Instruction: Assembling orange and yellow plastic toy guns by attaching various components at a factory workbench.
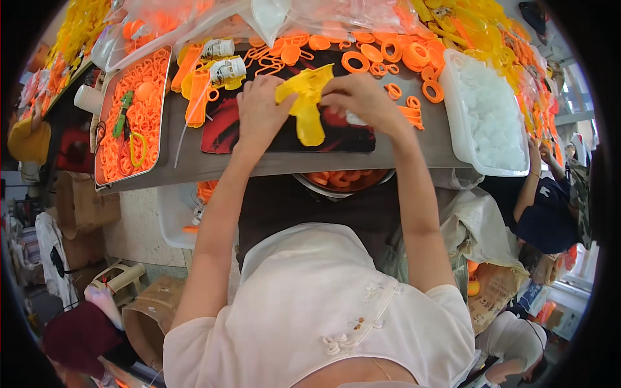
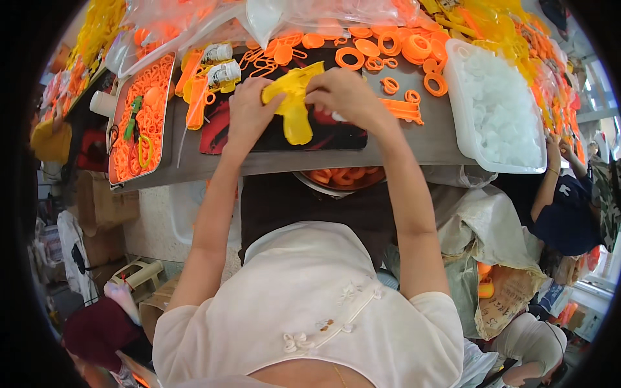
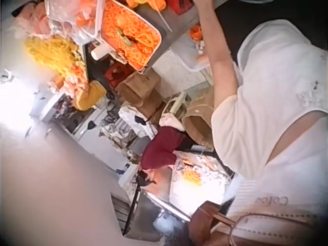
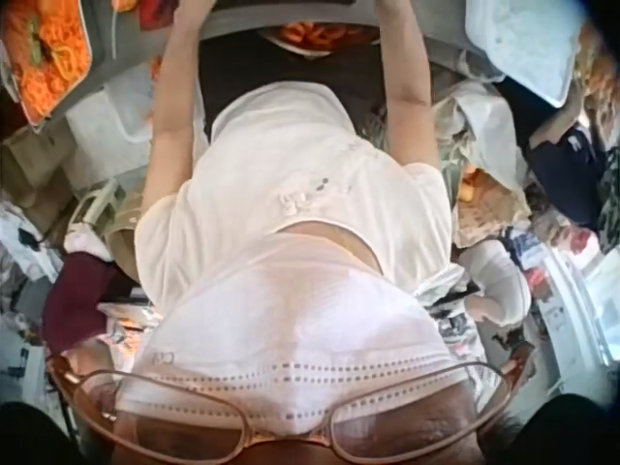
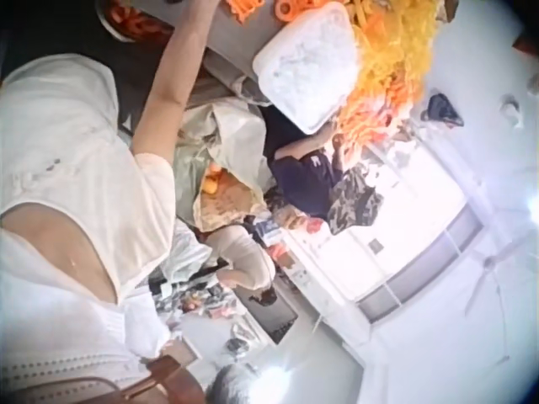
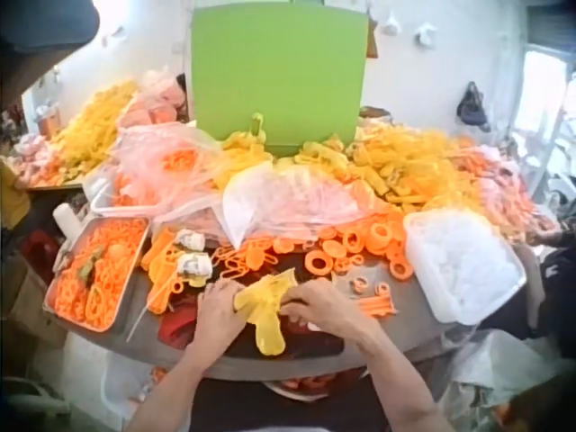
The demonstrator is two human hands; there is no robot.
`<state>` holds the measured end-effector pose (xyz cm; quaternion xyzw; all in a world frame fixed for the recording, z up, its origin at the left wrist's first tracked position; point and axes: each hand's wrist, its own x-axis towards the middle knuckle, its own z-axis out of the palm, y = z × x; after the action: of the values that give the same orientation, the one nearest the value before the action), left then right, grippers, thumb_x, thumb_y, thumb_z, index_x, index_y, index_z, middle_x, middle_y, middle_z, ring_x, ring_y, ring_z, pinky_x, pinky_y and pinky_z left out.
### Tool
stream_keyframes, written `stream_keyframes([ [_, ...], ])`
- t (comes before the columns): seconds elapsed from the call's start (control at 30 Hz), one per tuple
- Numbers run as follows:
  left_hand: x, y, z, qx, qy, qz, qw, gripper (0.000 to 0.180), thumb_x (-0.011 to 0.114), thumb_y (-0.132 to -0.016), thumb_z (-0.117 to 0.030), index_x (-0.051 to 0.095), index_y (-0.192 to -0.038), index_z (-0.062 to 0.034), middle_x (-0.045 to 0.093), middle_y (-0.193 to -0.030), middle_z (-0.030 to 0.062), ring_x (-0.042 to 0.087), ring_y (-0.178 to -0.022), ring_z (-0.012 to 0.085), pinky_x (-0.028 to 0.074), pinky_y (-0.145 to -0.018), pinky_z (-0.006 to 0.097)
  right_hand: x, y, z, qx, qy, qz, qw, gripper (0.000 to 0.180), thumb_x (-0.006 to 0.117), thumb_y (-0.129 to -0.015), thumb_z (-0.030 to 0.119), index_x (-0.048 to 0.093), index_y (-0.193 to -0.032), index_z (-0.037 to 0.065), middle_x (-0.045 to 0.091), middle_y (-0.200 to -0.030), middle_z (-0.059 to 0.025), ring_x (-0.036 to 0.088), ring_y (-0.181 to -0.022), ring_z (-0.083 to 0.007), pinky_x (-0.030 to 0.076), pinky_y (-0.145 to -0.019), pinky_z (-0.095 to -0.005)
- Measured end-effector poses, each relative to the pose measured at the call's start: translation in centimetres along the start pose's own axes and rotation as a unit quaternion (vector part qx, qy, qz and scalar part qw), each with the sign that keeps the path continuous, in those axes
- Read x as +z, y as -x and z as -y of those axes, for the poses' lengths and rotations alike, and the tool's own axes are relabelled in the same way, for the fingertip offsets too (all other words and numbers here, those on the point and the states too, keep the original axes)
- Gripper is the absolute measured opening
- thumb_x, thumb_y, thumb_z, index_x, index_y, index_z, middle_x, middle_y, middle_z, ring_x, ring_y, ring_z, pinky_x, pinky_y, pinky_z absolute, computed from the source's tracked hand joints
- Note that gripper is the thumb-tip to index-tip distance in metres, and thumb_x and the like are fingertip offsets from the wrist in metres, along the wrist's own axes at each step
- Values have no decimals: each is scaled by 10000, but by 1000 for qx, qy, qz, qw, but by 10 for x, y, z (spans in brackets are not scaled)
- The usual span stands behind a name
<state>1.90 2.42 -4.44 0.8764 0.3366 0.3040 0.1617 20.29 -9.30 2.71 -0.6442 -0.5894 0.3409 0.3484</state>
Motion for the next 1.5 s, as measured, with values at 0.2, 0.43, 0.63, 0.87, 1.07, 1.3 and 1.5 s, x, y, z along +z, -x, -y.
stream_keyframes([
  [0.2, -43, 4, 15, -174, 349, 25, 920, 333, 685, -884, -119, 535, -1157, 0, 642, -1048, 102, 626, -940, 173, 498, -820, 283, 28, -15, -17, -18, 2, 58, 998, 156, 586, -928, 55, 646, -1017, -58, 669, -799, -80, 639, -699, -125, 523, -657, -268],
  [0.43, -33, 2, 3, -194, 403, 15, 894, 347, 610, -869, -12, 550, -1211, 12, 646, -1054, 79, 607, -949, 125, 483, -849, 257, 28, -14, -21, -42, -140, -1, 989, 140, 568, -961, 71, 611, -1044, -34, 669, -832, -58, 641, -744, -112, 526, -698, -253],
  [0.63, -75, 3, 3, -232, 446, -82, 861, 340, 594, -883, 0, 563, -1221, -4, 653, -1083, 79, 626, -967, 147, 493, -854, 277, -43, 25, -19, -31, -275, 48, 960, 64, 585, -944, 81, 580, -969, 23, 646, -725, -51, 572, -580, -60, 451, -524, -201],
  [0.87, -45, 5, 2, -237, 453, -17, 859, 365, 586, -866, 18, 549, -1229, 5, 649, -1061, 83, 618, -939, 147, 487, -834, 270, -43, 0, -9, 40, -142, 122, 982, 123, 633, -909, 127, 624, -950, 11, 674, -738, -53, 579, -559, -75, 458, -533, -201],
  [1.07, -24, -4, -9, -199, 397, 37, 895, 287, 546, -861, 25, 540, -1148, 12, 652, -1000, 118, 627, -897, 158, 499, -795, 290, 20, -32, -20, -69, 40, -33, 996, 141, 657, -878, 92, 649, -928, -39, 678, -747, -65, 645, -687, -130, 506, -636, -270],
  [1.3, -21, -3, -9, -175, 327, 20, 928, 275, 531, -868, 13, 529, -1143, 13, 661, -989, 177, 664, -911, 239, 509, -804, 342, 18, -27, -13, -25, 44, -42, 998, 165, 725, -826, 136, 679, -876, -15, 608, -817, -73, 592, -751, -175, 473, -689, -303],
  [1.5, -18, -4, -10, -147, 288, 1, 946, 295, 541, -863, 5, 518, -1156, 8, 652, -985, 235, 658, -928, 387, 496, -807, 403, 18, -29, -12, -6, 94, -37, 995, 205, 748, -809, 183, 682, -853, -7, 600, -786, -74, 559, -739, -174, 456, -685, -314],
])
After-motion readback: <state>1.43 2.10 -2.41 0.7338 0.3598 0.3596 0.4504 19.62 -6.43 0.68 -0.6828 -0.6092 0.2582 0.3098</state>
